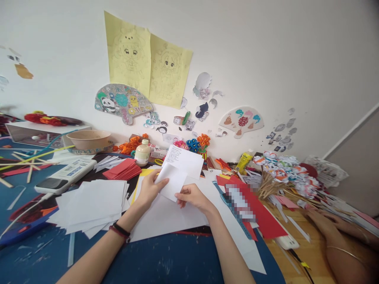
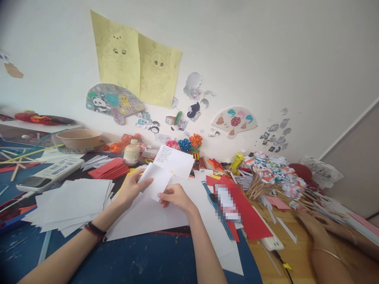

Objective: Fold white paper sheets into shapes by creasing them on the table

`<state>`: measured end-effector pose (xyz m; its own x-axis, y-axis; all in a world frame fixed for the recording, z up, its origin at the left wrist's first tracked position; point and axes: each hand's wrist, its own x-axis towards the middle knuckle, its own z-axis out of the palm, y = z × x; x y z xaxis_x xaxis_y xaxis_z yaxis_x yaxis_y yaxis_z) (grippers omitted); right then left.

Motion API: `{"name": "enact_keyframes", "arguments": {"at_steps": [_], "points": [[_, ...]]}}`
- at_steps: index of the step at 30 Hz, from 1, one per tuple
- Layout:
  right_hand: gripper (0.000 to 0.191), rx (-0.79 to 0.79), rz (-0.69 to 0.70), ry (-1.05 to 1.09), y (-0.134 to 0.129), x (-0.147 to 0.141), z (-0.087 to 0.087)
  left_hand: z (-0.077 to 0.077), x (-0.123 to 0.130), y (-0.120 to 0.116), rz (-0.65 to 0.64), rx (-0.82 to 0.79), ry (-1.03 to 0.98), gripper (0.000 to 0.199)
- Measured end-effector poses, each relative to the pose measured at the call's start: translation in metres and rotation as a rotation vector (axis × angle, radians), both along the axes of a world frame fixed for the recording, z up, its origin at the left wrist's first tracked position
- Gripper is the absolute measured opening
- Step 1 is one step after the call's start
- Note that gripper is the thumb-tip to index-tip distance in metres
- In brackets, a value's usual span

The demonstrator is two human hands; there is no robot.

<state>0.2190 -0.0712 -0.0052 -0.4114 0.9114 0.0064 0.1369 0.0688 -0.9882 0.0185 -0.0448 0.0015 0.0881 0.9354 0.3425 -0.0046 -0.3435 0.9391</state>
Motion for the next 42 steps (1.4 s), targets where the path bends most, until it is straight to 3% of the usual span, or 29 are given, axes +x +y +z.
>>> {"name": "enact_keyframes", "arguments": {"at_steps": [4, 13, 19, 22, 27, 30, 35, 42], "points": [[0.043, 0.006, -0.009, -0.006, -0.001, 0.001, 0.001, 0.000, 0.001, 0.000, -0.016, -0.016, -0.028, 0.047], [0.044, 0.100, -0.219, 0.035, 0.006, -0.009, -0.008, -0.010, 0.002, 0.004, 0.007, 0.020, 0.037, 0.044], [0.045, 0.145, -0.257, 0.008, 0.011, -0.003, -0.012, -0.012, 0.005, 0.003, -0.037, -0.002, 0.017, 0.043], [0.045, 0.160, -0.263, -0.011, 0.011, 0.002, -0.012, -0.006, 0.004, 0.001, -0.099, -0.087, -0.019, 0.046], [0.045, 0.162, -0.197, -0.045, 0.010, 0.008, -0.010, 0.006, -0.003, -0.004, -0.351, -0.288, -0.008, 0.042], [0.044, 0.160, -0.156, -0.054, 0.010, 0.009, -0.010, 0.007, -0.005, -0.007, -0.422, -0.387, -0.016, 0.040], [0.045, 0.151, -0.137, -0.070, 0.011, 0.011, -0.012, -0.001, -0.007, 0.000, -0.309, -0.411, 0.048, 0.038], [0.046, 0.154, -0.170, -0.063, 0.018, 0.018, -0.016, -0.005, -0.027, 0.022, -0.170, -0.307, 0.096, 0.033]]}}
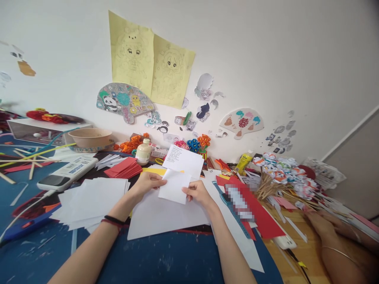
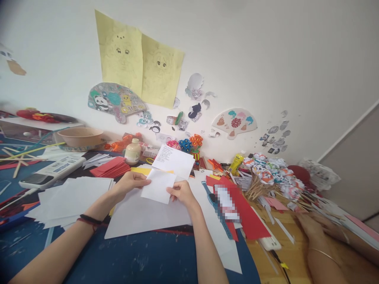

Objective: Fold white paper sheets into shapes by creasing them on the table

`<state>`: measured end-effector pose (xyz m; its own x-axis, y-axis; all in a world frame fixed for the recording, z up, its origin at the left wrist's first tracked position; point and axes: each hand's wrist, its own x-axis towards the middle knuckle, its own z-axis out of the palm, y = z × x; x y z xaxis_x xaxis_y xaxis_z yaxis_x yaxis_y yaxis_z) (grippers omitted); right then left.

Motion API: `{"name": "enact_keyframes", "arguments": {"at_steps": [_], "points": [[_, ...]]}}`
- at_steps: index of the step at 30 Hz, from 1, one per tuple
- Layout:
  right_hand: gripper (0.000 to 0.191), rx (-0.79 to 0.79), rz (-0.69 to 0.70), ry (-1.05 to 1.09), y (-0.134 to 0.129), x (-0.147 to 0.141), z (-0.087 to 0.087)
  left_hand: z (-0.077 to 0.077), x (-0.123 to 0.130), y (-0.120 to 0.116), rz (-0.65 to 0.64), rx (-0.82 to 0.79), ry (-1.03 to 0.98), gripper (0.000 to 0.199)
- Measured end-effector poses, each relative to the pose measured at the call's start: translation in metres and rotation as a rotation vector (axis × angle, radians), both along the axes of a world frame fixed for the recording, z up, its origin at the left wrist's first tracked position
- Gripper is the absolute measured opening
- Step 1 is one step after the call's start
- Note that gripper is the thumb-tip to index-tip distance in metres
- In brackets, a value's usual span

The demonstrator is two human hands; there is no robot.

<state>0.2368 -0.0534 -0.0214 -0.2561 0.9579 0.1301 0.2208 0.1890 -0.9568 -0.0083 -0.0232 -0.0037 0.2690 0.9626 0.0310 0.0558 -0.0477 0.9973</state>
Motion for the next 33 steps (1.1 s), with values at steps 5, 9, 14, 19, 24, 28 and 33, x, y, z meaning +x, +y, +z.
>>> {"name": "enact_keyframes", "arguments": {"at_steps": [5, 9, 14, 19, 24, 28, 33], "points": [[0.046, 0.000, -0.008, 0.009, 0.0013, -0.0007, -0.0022, -0.0046, 0.0007, 0.0021, 0.057, 0.069, 0.024, 0.037], [0.046, 0.004, -0.030, 0.019, 0.0007, -0.0018, -0.0030, -0.0054, 0.0016, 0.0020, 0.084, 0.136, 0.073, 0.037], [0.045, 0.003, -0.038, 0.010, -0.0001, -0.0017, -0.0043, -0.0018, -0.0025, 0.0022, 0.115, 0.206, 0.149, 0.032], [0.046, -0.008, -0.010, -0.012, -0.0014, -0.0021, -0.0033, -0.0020, -0.0056, 0.0012, 0.013, 0.200, 0.130, 0.036], [0.047, -0.021, 0.008, -0.024, -0.0039, -0.0047, 0.0002, -0.0075, -0.0062, 0.0046, 0.071, 0.240, 0.161, 0.035], [0.045, -0.022, 0.006, -0.024, -0.0055, -0.0058, 0.0015, -0.0076, -0.0053, 0.0042, 0.038, 0.211, 0.138, 0.034], [0.044, -0.031, 0.017, -0.029, -0.0060, -0.0072, 0.0016, -0.0094, -0.0048, 0.0033, -0.015, 0.161, 0.126, 0.037]]}}
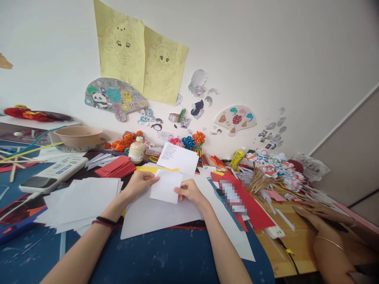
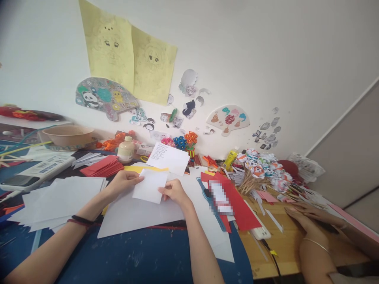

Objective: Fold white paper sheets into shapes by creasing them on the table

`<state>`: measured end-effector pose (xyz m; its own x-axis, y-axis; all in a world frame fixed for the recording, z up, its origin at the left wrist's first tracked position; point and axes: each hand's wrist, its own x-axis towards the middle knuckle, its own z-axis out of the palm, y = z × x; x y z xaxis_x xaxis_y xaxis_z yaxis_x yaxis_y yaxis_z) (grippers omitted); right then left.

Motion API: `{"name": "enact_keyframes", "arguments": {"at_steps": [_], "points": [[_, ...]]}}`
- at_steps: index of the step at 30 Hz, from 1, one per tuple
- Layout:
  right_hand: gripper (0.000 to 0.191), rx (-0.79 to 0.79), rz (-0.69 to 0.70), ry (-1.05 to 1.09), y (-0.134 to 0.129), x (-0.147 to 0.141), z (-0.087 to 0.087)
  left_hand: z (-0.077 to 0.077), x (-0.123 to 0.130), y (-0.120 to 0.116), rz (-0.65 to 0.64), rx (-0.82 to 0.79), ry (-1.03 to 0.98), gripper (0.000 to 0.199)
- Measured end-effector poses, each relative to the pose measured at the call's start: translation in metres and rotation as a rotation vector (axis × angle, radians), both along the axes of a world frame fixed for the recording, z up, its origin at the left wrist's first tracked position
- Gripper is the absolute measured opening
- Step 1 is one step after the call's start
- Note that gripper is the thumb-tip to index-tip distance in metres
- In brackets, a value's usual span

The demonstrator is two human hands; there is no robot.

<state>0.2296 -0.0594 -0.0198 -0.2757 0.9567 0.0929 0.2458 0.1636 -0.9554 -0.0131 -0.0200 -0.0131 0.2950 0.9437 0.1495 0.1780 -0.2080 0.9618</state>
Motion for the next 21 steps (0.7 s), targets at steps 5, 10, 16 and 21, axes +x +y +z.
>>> {"name": "enact_keyframes", "arguments": {"at_steps": [5, 10, 16, 21], "points": [[0.044, -0.012, 0.017, 0.007, 0.0001, -0.0013, 0.0007, -0.0036, -0.0002, 0.0020, -0.014, 0.018, -0.015, 0.039], [0.045, -0.021, 0.028, 0.009, 0.0005, -0.0005, -0.0010, 0.0007, 0.0001, -0.0001, -0.056, 0.019, -0.047, 0.039], [0.045, -0.019, 0.055, 0.016, -0.0004, -0.0022, 0.0000, 0.0036, -0.0001, 0.0000, 0.044, 0.131, 0.038, 0.041], [0.044, -0.024, 0.077, 0.019, 0.0002, -0.0020, -0.0017, 0.0024, 0.0016, 0.0009, 0.084, 0.219, 0.084, 0.041]]}}
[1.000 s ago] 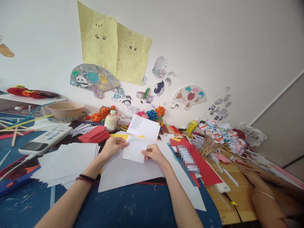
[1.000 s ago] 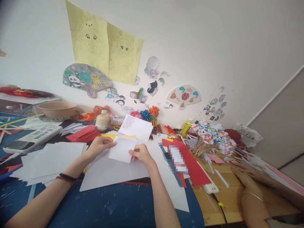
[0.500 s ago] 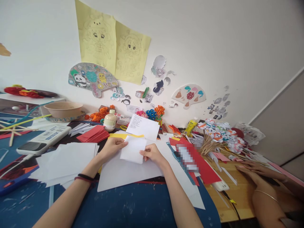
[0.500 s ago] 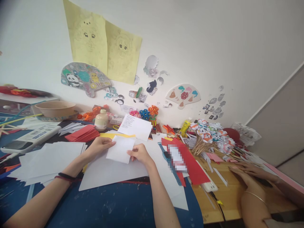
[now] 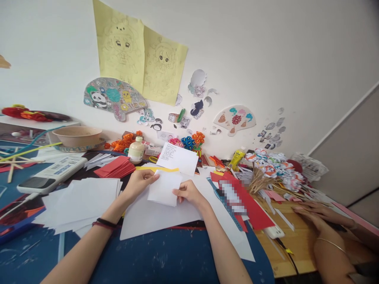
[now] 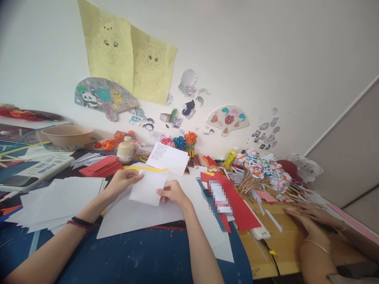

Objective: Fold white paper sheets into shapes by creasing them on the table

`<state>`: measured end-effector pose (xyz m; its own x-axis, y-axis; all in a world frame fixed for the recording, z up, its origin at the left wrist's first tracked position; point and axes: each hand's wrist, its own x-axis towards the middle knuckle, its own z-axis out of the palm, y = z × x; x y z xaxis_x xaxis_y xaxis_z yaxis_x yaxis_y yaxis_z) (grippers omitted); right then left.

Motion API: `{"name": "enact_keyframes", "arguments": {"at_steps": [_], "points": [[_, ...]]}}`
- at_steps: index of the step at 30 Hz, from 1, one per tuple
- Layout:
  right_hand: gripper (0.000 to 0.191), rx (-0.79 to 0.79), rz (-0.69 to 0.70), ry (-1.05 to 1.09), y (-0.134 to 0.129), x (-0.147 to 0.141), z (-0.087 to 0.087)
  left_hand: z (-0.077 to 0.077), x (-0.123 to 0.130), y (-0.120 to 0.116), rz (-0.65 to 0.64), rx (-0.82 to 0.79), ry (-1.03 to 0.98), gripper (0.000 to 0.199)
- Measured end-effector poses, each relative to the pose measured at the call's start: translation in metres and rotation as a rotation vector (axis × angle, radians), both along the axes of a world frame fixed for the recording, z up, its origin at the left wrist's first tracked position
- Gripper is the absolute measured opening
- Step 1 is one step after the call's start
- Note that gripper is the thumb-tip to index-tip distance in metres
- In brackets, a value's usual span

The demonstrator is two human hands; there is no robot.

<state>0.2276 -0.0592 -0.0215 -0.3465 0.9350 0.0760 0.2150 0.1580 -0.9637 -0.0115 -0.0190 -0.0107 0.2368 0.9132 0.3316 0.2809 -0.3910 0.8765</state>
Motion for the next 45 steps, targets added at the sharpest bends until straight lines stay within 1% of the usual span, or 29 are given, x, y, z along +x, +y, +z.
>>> {"name": "enact_keyframes", "arguments": {"at_steps": [3, 9, 13, 17, 25, 34, 38, 42, 45], "points": [[0.043, -0.003, 0.013, -0.001, 0.0003, -0.0001, -0.0002, 0.0001, 0.0002, -0.0008, 0.024, 0.013, 0.008, 0.042], [0.044, -0.014, 0.035, -0.010, -0.0012, -0.0009, 0.0009, 0.0001, 0.0004, -0.0015, -0.031, -0.004, -0.048, 0.039], [0.045, -0.020, 0.054, -0.014, -0.0016, -0.0012, -0.0003, -0.0004, 0.0009, -0.0011, -0.026, 0.002, -0.084, 0.040], [0.043, -0.022, 0.054, -0.021, -0.0007, 0.0000, -0.0009, 0.0000, 0.0014, -0.0013, -0.023, 0.004, -0.066, 0.038], [0.042, -0.036, 0.068, -0.025, -0.0017, 0.0006, 0.0018, 0.0013, 0.0001, -0.0017, 0.016, 0.095, -0.026, 0.039], [0.043, -0.037, 0.056, -0.033, -0.0001, 0.0022, -0.0017, -0.0033, 0.0008, 0.0015, 0.090, 0.092, 0.027, 0.043], [0.042, -0.014, 0.000, -0.012, 0.0015, 0.0040, -0.0018, -0.0066, 0.0037, 0.0025, 0.029, 0.034, 0.059, 0.052], [0.041, 0.033, -0.075, 0.020, 0.0043, 0.0067, -0.0032, -0.0077, 0.0073, 0.0007, -0.080, -0.004, 0.098, 0.052], [0.041, 0.049, -0.110, 0.032, 0.0059, 0.0075, -0.0046, -0.0069, 0.0083, -0.0011, -0.099, -0.011, 0.113, 0.053]]}}
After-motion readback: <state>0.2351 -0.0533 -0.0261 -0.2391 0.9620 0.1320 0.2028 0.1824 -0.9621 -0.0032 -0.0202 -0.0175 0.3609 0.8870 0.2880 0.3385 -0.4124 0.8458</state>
